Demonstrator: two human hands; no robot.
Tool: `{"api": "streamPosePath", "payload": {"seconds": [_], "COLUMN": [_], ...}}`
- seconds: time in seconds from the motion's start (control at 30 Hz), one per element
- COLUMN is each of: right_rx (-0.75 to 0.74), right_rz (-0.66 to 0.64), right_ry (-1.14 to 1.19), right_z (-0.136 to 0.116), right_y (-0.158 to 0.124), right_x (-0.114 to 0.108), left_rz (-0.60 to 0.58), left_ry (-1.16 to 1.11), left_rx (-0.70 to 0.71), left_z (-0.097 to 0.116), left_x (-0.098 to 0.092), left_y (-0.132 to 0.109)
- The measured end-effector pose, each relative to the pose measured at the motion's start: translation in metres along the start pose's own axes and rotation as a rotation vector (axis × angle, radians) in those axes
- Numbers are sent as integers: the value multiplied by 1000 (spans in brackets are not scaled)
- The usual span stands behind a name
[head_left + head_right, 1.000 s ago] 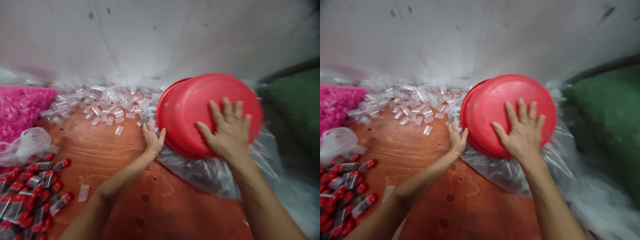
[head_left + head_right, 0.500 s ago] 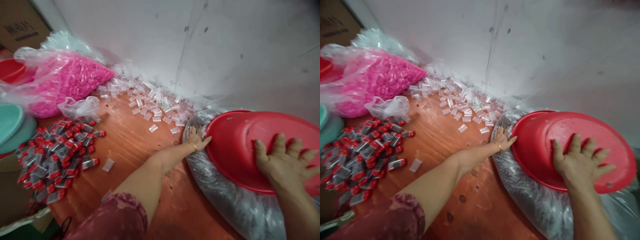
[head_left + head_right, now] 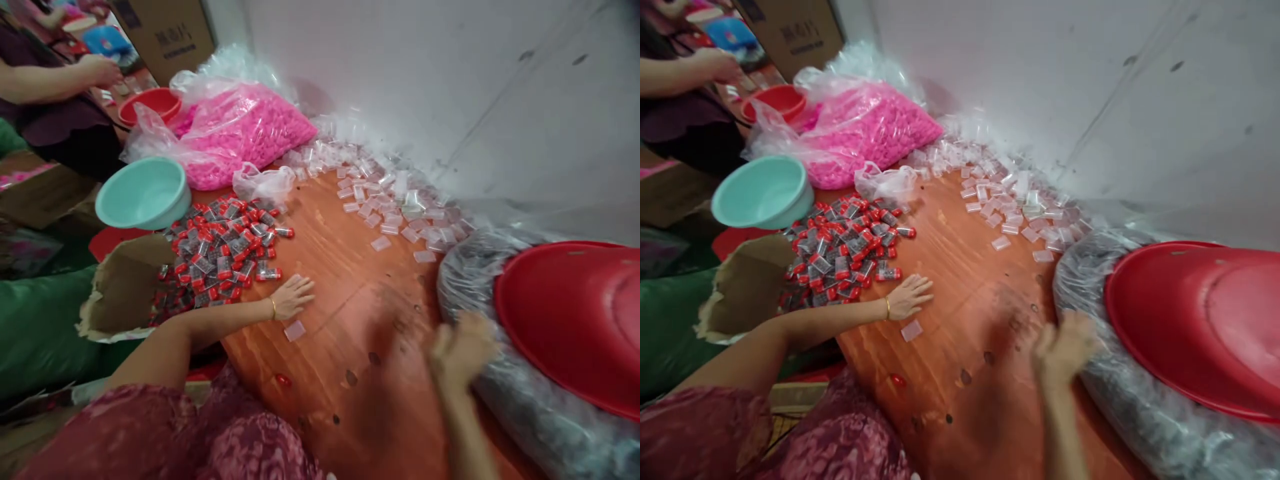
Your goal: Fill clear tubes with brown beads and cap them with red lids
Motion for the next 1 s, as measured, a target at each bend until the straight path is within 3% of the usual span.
{"api": "streamPosePath", "payload": {"seconds": [0.1, 0.2, 0.3, 0.4, 0.53, 0.6, 0.67, 0.8, 0.9, 0.93, 1.0], "right_rx": [-162, -177, -128, -75, 65, 85, 14, -306, -424, -373, -134], "right_rz": [-126, -310, -380, -401, -437, -469, -494, -566, -600, -574, -394], "right_ry": [90, 133, 99, 51, 17, 11, 19, 79, 71, 35, -86], "right_z": [-99, -176, -221, -239, -250, -259, -271, -284, -271, -262, -236], "right_y": [-105, -172, -195, -195, -178, -165, -151, -112, -45, -13, 54], "right_x": [23, 37, 53, 77, 106, 116, 122, 127, 115, 105, 78], "left_rz": [-13, -9, 10, 71, 179, 172, 123, 102, 189, 229, 290], "left_ry": [47, 48, 2, -77, -140, -136, -115, -3, 113, 143, 181], "left_rx": [-12, -6, -7, 12, 25, 4, -11, -4, 10, 38, 98], "left_z": [-32, -50, -58, -59, -58, -63, -72, -87, -84, -80, -66], "left_x": [-6, -6, 1, 1, -10, -13, -13, -6, 6, 11, 23], "left_y": [-8, -4, -5, -14, -38, -54, -70, -94, -107, -111, -116]}}
Point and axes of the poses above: each hand's wrist, its own y-axis towards the middle knuckle, its own x-axis out of the palm, z = x × y, the point moved 3 cm from there along y, towards the middle knuckle, and after that the axes turned 11 degrees about x, right-handed, at the moved point
